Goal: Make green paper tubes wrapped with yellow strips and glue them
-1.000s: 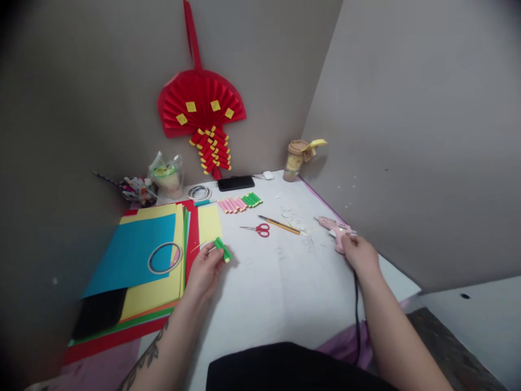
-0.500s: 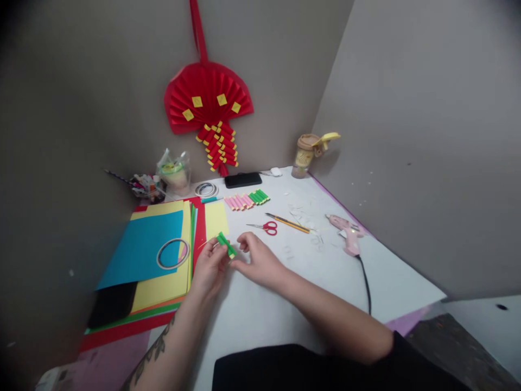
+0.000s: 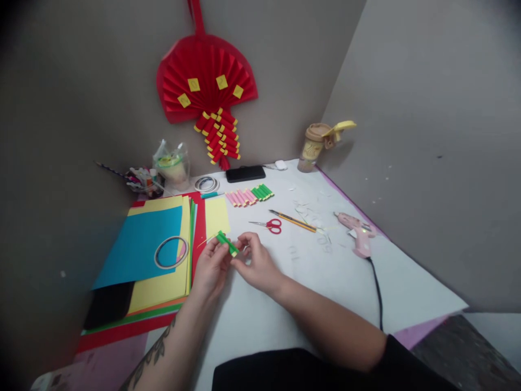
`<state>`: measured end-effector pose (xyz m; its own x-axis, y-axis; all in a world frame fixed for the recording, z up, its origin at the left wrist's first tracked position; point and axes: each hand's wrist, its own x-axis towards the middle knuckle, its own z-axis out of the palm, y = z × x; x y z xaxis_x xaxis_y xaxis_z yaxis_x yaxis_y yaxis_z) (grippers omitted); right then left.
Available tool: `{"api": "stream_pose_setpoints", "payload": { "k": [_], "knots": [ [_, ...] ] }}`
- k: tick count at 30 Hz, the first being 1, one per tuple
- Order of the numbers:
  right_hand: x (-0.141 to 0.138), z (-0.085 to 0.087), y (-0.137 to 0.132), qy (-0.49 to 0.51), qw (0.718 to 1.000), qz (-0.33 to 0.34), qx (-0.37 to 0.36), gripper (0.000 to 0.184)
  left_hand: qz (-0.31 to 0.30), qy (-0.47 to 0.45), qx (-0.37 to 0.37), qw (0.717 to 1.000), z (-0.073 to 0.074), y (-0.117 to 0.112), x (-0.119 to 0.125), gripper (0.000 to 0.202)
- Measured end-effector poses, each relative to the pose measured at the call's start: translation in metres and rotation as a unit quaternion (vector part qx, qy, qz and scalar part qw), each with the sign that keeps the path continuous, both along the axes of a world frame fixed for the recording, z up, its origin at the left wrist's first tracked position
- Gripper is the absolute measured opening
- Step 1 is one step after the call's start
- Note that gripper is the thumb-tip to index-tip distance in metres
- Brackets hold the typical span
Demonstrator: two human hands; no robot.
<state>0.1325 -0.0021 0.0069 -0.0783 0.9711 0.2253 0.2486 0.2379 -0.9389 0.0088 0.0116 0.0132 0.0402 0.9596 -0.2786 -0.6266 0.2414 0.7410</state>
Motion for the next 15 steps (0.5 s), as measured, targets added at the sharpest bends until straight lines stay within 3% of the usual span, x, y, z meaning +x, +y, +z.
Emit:
{"api": "stream_pose_setpoints", "payload": {
  "k": [15],
  "knots": [
    [0.0028, -0.0033, -0.0022, 0.043, 0.998, 0.042, 0.029, 0.046, 0.017, -0.031, -0.011, 0.999, -0.0038, 0.0025, -0.0049, 0.025]
  ]
}}
